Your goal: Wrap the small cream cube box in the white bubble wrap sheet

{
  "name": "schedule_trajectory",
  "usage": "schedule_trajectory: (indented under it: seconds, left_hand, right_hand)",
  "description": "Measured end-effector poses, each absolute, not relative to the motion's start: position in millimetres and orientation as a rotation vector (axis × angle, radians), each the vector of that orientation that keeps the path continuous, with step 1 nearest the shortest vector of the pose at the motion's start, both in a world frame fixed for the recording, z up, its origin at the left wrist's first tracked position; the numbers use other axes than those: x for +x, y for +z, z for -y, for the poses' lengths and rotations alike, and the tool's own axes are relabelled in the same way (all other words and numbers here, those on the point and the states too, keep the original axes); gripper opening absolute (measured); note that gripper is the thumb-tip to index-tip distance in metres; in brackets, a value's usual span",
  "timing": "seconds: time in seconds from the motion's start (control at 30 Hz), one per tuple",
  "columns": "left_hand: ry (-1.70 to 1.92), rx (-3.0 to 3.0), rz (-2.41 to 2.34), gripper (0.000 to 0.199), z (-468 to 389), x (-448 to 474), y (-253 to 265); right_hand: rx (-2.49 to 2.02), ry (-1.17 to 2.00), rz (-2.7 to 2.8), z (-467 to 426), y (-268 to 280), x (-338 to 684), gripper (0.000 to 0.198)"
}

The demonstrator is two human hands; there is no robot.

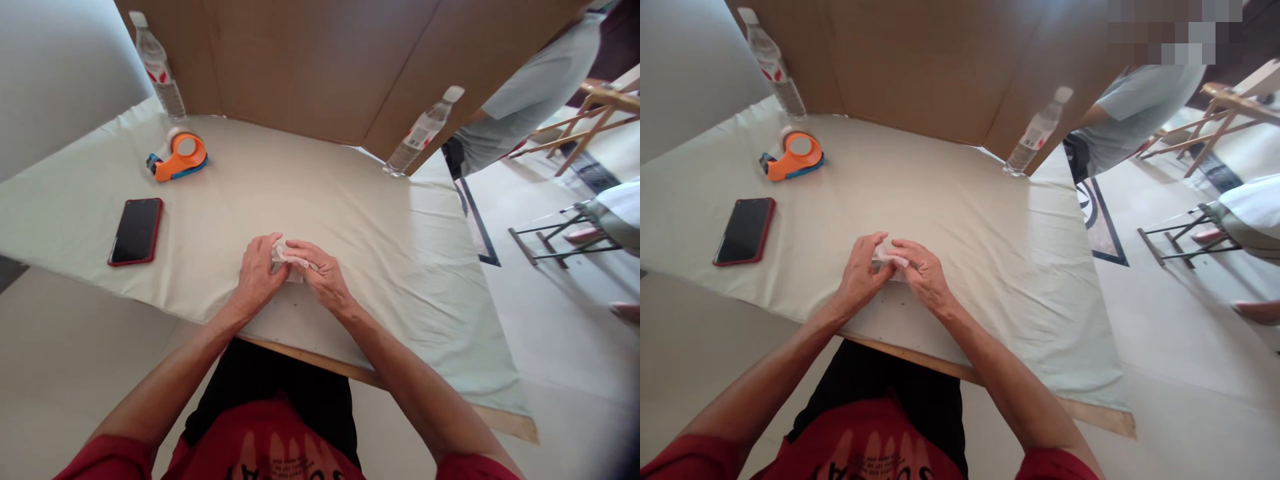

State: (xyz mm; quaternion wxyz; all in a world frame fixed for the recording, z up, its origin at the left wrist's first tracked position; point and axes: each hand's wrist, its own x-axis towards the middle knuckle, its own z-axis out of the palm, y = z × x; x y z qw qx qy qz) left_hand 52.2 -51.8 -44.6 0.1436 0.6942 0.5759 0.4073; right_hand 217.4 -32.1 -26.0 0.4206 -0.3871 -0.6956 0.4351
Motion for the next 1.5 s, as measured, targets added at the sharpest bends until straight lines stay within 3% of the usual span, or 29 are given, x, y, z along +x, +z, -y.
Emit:
schedule_trajectory:
  seconds: [0.27, 0.4, 0.53, 0.63, 0.7, 0.8, 0.87, 1.0, 1.23, 1.33, 1.5]
  left_hand:
    - [1.044, 2.055, -1.657, 0.011, 51.1, 46.2, -37.8]
    - [0.892, 2.143, -1.315, 0.021, 52.6, 28.0, -34.6]
    - [0.847, 2.204, -1.166, 0.042, 51.2, 16.0, -35.5]
    - [0.9, 2.053, -1.248, 0.033, 38.6, 17.3, -32.6]
    - [0.82, 1.867, -1.312, 0.029, 25.8, 19.4, -26.5]
    - [0.635, 1.621, -1.368, 0.035, 7.6, 22.8, -14.5]
    - [0.536, 1.615, -1.449, 0.038, -1.1, 26.3, -7.7]
    - [0.59, 1.796, -1.699, 0.042, -13.2, 34.3, -2.1]
    - [0.72, 1.764, -1.406, 0.05, -22.3, 27.4, -17.3]
    - [0.691, 1.765, -1.438, 0.046, -19.4, 21.9, -23.0]
    - [0.684, 1.828, -1.475, 0.036, -13.1, 19.9, -21.7]
  right_hand:
    - [-0.863, 0.761, 2.066, 42.6, -47.7, 236.7, 0.036]
    - [-0.751, 0.614, 2.279, 40.0, -56.6, 244.3, 0.053]
    - [-0.743, 0.52, 2.287, 31.1, -60.6, 240.8, 0.043]
    - [-0.799, 0.704, 2.167, 15.6, -51.0, 235.2, 0.033]
    - [-0.882, 1.013, 2.032, 3.7, -41.2, 232.6, 0.028]
    - [-1.003, 1.523, 1.74, -11.7, -31.7, 230.3, 0.034]
    - [-1.084, 1.65, 1.57, -19.6, -31.4, 229.0, 0.039]
    - [-1.188, 1.53, 1.462, -31.5, -39.2, 226.3, 0.043]
    - [-1.22, 1.466, 1.4, -36.6, -51.2, 223.8, 0.054]
    - [-1.229, 1.385, 1.419, -34.6, -50.8, 227.3, 0.049]
    - [-1.352, 0.95, 1.557, -29.6, -41.6, 236.3, 0.031]
